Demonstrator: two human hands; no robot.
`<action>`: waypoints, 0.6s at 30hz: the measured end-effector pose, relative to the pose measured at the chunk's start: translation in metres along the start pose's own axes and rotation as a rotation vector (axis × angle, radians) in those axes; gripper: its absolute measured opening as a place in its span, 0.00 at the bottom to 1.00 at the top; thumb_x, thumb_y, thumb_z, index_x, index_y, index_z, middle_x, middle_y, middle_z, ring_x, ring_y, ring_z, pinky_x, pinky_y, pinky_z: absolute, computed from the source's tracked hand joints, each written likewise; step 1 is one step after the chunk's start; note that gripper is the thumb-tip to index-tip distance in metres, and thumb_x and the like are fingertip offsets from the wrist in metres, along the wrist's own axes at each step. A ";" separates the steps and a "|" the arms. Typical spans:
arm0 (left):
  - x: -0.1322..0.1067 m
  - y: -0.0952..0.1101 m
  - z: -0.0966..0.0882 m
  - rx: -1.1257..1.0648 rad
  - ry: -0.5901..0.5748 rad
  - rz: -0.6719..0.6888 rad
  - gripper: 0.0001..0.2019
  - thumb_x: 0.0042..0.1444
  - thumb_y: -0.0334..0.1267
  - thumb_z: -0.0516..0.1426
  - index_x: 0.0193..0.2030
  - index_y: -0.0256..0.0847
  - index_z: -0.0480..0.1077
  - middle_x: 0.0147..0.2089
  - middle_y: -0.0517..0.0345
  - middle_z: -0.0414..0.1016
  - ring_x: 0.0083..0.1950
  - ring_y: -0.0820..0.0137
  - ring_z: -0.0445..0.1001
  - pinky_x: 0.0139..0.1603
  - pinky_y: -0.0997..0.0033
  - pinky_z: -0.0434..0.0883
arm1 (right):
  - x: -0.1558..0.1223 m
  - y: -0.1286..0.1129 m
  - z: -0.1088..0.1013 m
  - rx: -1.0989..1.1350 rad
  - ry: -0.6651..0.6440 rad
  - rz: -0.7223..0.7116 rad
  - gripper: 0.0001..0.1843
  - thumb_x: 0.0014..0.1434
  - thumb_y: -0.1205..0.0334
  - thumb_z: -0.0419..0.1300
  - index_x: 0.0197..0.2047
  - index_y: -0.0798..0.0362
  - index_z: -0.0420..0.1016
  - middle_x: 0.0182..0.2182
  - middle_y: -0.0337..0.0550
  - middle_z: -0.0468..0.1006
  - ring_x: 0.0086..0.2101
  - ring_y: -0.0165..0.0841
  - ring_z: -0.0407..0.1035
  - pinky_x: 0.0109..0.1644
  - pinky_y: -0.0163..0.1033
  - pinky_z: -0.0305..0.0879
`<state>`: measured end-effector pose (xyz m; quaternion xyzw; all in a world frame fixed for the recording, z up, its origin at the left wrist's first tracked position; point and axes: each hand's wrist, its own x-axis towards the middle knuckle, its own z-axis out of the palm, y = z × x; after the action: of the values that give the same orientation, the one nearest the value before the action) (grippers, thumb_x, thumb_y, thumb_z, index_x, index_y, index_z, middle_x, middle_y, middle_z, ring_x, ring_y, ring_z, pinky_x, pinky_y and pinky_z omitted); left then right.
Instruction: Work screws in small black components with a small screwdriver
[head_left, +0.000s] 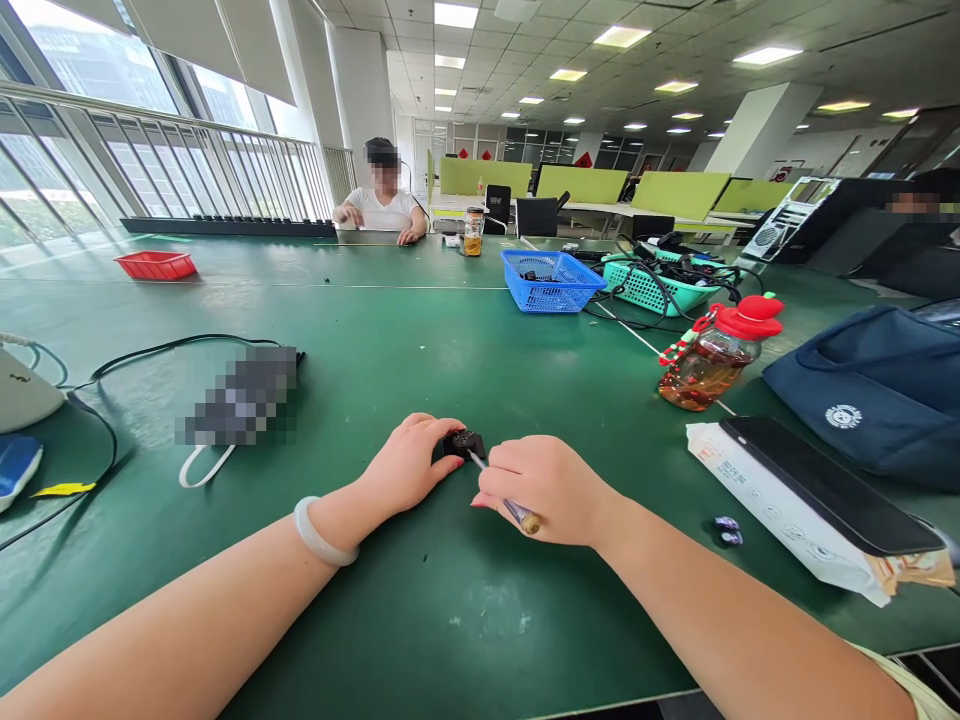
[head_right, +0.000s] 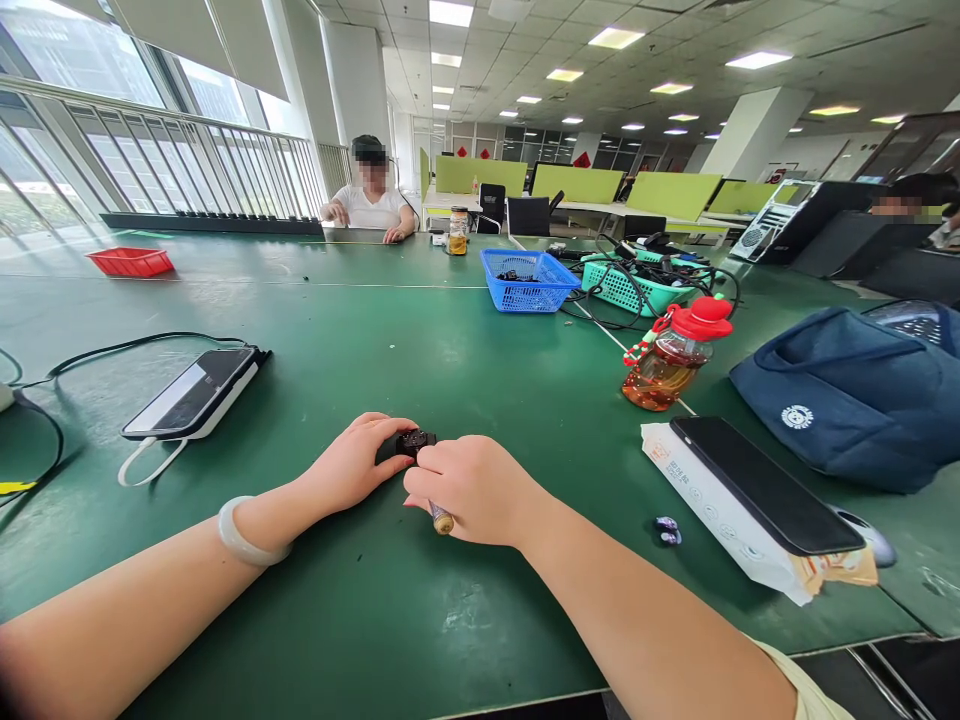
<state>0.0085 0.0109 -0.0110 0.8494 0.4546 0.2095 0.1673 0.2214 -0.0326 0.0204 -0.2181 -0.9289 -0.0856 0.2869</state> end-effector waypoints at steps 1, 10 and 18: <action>0.000 0.000 0.000 0.001 0.000 0.002 0.14 0.58 0.41 0.56 0.51 0.47 0.72 0.50 0.55 0.78 0.56 0.57 0.69 0.58 0.53 0.70 | 0.000 0.001 0.000 0.034 0.012 0.025 0.14 0.64 0.61 0.56 0.26 0.53 0.67 0.21 0.35 0.64 0.22 0.27 0.54 0.27 0.34 0.48; 0.001 0.000 -0.001 0.021 0.007 -0.010 0.17 0.59 0.41 0.55 0.54 0.45 0.71 0.52 0.54 0.78 0.57 0.56 0.69 0.59 0.52 0.69 | 0.000 0.004 0.001 0.139 -0.006 0.178 0.13 0.65 0.60 0.57 0.28 0.52 0.70 0.24 0.36 0.67 0.23 0.26 0.58 0.28 0.33 0.53; 0.000 0.004 -0.004 0.033 0.018 -0.020 0.18 0.58 0.38 0.54 0.55 0.44 0.71 0.52 0.53 0.78 0.58 0.56 0.69 0.59 0.52 0.70 | 0.002 -0.010 0.016 0.021 -0.180 -0.029 0.12 0.63 0.61 0.58 0.28 0.53 0.73 0.25 0.37 0.68 0.24 0.27 0.60 0.28 0.34 0.54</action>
<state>0.0096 0.0094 -0.0055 0.8456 0.4679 0.2081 0.1510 0.2076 -0.0362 0.0079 -0.2086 -0.9548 -0.0599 0.2032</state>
